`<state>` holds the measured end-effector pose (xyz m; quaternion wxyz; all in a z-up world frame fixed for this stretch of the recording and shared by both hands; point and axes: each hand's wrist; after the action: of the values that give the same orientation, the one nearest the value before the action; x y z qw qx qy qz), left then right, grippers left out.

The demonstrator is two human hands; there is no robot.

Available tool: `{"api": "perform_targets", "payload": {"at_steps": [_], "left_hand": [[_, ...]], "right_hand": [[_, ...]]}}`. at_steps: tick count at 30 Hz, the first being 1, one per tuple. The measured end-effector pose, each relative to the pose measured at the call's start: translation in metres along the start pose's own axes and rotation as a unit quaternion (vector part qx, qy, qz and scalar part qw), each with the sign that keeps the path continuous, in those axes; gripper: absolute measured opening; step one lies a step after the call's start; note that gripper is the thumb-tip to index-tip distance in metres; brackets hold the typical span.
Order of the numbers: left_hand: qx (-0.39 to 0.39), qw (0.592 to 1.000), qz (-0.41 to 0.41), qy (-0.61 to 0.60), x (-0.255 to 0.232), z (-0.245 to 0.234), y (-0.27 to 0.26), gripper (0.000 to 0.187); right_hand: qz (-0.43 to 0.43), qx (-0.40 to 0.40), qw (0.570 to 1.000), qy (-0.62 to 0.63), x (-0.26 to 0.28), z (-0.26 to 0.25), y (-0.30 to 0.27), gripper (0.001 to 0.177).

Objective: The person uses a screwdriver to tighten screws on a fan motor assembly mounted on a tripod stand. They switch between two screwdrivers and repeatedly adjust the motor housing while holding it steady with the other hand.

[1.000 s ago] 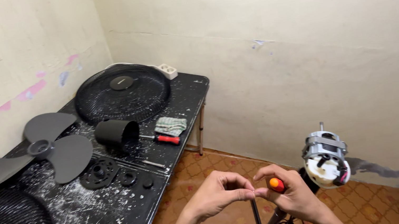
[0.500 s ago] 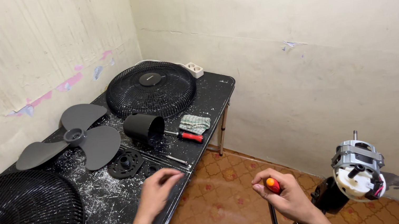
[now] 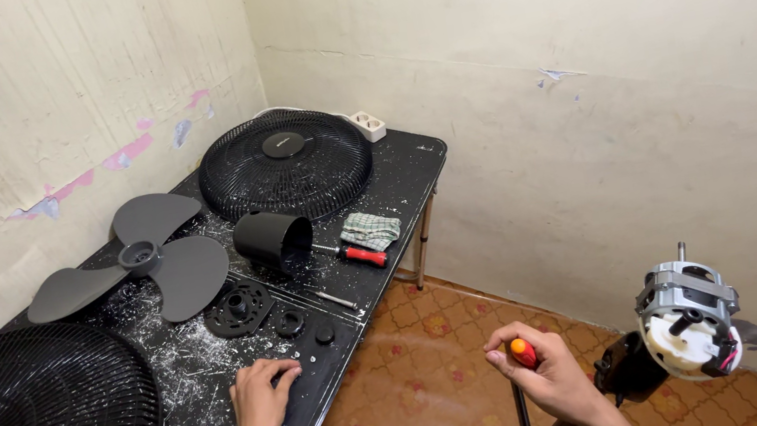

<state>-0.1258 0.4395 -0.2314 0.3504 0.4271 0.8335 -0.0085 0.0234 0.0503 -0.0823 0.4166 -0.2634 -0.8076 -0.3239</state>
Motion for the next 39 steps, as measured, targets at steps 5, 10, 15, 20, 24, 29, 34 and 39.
{"api": "perform_targets", "payload": {"at_steps": [5, 10, 15, 20, 24, 29, 34, 39], "left_hand": [[0.007, 1.000, -0.002, -0.006, -0.002, -0.003, -0.002, 0.021], [0.000, 0.999, 0.020, -0.031, 0.009, 0.003, -0.002, 0.022], [-0.013, 0.998, 0.030, -0.060, 0.019, 0.008, 0.000, 0.020], [-0.084, 0.977, 0.000, -0.195, 0.013, 0.001, -0.004, 0.016], [-0.218, 0.955, 0.073, -0.186, -0.013, -0.012, -0.012, 0.012], [-0.298, 0.923, 0.200, -0.138, -0.087, -0.014, -0.014, 0.009], [-0.207, 0.888, 0.345, -0.225, -0.199, -0.004, -0.039, 0.007], [-0.057, 0.807, 0.492, -0.322, -0.315, 0.012, -0.094, 0.026]], "right_hand": [[0.005, -0.012, 1.000, 0.003, -0.017, 0.001, -0.003, 0.009], [0.024, -0.008, 0.999, 0.027, -0.037, 0.005, -0.005, 0.010], [0.149, -0.019, 0.989, 0.015, -0.050, 0.003, -0.006, 0.011], [-0.003, -0.008, 0.993, 0.114, -0.059, -0.005, -0.002, 0.008], [0.110, -0.021, 0.934, 0.338, -0.055, -0.024, -0.004, 0.012], [0.092, -0.081, 0.859, 0.498, -0.029, -0.054, -0.017, 0.026], [-0.007, -0.067, 0.789, 0.611, -0.002, -0.073, -0.044, 0.028], [-0.102, -0.116, 0.769, 0.620, 0.006, -0.078, -0.071, 0.027]]}}
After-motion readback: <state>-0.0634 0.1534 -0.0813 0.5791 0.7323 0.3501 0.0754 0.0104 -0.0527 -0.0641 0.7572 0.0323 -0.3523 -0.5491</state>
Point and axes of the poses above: each hand's wrist, its own y-axis towards the middle knuckle, its own z-axis out of the palm, x = y × z, and after that the axes turned 5 degrees about z, right-handed
